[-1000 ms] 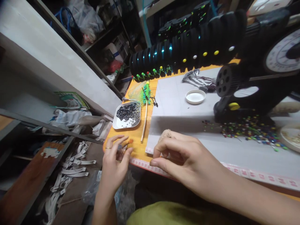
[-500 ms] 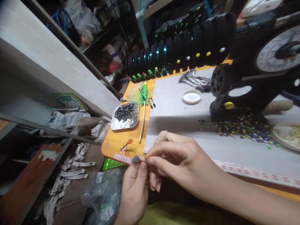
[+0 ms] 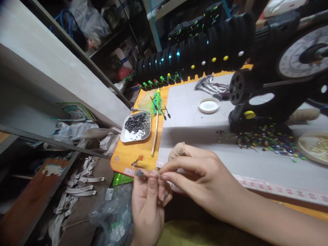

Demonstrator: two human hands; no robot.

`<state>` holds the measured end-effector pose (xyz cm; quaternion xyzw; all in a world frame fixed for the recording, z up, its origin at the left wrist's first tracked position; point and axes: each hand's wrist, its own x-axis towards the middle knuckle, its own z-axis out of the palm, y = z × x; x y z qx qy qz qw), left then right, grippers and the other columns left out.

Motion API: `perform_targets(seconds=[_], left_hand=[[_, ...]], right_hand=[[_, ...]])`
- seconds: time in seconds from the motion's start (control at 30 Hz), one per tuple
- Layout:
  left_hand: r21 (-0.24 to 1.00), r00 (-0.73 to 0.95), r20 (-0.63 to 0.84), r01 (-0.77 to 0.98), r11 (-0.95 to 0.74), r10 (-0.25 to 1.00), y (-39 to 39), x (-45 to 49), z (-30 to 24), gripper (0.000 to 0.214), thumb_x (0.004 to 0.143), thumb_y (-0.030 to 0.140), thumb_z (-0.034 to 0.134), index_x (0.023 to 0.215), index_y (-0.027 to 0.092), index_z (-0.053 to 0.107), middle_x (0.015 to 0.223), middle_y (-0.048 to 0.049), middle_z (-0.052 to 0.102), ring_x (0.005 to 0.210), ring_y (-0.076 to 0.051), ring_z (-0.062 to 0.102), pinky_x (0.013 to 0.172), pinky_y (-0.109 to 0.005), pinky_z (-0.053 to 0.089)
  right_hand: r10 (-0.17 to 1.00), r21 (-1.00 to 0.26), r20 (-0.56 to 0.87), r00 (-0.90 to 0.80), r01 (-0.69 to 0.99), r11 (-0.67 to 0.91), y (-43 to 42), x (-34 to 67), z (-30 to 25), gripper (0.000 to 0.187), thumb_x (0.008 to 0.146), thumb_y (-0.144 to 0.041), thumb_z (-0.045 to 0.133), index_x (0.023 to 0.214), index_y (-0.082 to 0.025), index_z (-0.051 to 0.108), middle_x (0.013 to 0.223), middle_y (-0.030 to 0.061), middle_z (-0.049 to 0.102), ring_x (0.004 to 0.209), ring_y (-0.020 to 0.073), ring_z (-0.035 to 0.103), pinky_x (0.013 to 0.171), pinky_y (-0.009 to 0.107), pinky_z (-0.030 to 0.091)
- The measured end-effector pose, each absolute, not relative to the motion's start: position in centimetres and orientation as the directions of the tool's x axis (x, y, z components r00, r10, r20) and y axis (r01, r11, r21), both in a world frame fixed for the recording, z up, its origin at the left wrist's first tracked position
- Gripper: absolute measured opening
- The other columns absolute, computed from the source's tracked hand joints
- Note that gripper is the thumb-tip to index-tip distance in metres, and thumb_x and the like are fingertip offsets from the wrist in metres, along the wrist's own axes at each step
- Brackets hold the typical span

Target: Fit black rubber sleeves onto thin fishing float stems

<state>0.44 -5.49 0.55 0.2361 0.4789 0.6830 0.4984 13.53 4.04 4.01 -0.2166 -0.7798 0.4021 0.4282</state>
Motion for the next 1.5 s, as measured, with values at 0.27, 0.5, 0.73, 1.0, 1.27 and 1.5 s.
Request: perform_targets(seconds=[0.27,0.5,0.73,1.0,1.27,1.5], left_hand=[[0.92,-0.506,0.165,-0.231,-0.317,0.846,-5.9,-0.8,-0.3,0.013,0.106,0.03,0.055,0.096,0.028,0.062,0.069,0.0059,0.049,0.059,-0.009,0.046,0.058,-0.017,0.043],[0.918,-0.492,0.225,-0.182,-0.352,0.841,-5.9,-1.0,-0.3,0.014,0.107,0.029,0.052,0.095,0.029,0.06,0.067,0.0067,0.047,0.059,-0.01,0.043,0.058,-0.017,0.042],[0.937,-0.498,0.113,-0.233,-0.259,0.86,-6.2,-0.9,-0.6,0.016,0.106,0.033,0.055,0.093,0.027,0.059,0.069,0.0065,0.048,0.063,-0.01,0.045,0.062,-0.02,0.041],[0.959,-0.551,0.118,-0.153,-0.239,0.826,-6.2,0.2,-0.8,0.026,0.102,0.039,0.063,0.083,0.023,0.058,0.07,0.0046,0.052,0.064,-0.011,0.048,0.064,-0.024,0.042],[0.848,-0.541,0.112,-0.386,-0.364,0.834,-4.8,0.7,0.6,0.013,0.099,0.035,0.069,0.089,0.028,0.068,0.095,0.0033,0.069,0.068,-0.009,0.054,0.065,-0.019,0.047],[0.769,-0.682,0.14,-0.381,-0.513,0.718,-3.1,-2.4,3.8,0.04,0.094,0.042,0.075,0.069,0.022,0.052,0.054,0.0074,0.031,0.064,-0.012,0.049,0.077,-0.02,0.053]], right_hand=[[0.612,-0.749,0.501,-0.612,0.047,0.661,3.8,13.7,3.9,0.018,0.099,-0.013,0.062,0.09,-0.02,0.076,0.078,0.0028,0.064,0.068,0.0116,0.062,0.057,0.021,0.049],[0.604,-0.761,0.483,-0.635,0.038,0.648,4.0,13.5,3.8,0.016,0.1,-0.017,0.064,0.092,-0.02,0.077,0.079,0.003,0.064,0.069,0.0121,0.063,0.057,0.021,0.05],[0.616,-0.785,0.461,-0.639,0.031,0.619,3.8,13.6,4.1,0.017,0.1,-0.021,0.065,0.09,-0.021,0.079,0.077,0.0041,0.066,0.069,0.0138,0.063,0.057,0.023,0.05],[0.695,-0.854,0.419,-0.584,0.007,0.521,3.9,13.3,4.4,0.02,0.098,-0.03,0.07,0.087,-0.021,0.083,0.073,0.0045,0.068,0.064,0.0132,0.065,0.055,0.02,0.052],[0.695,-0.827,0.452,-0.559,0.028,0.561,3.3,13.5,3.5,0.015,0.096,-0.032,0.071,0.09,-0.021,0.08,0.076,0.0046,0.068,0.066,0.014,0.064,0.057,0.021,0.051],[0.742,-0.826,0.43,-0.514,0.107,0.553,2.7,13.5,2.3,0.031,0.092,-0.054,0.072,0.091,-0.023,0.076,0.078,0.0064,0.065,0.072,0.0197,0.062,0.063,0.029,0.054]])
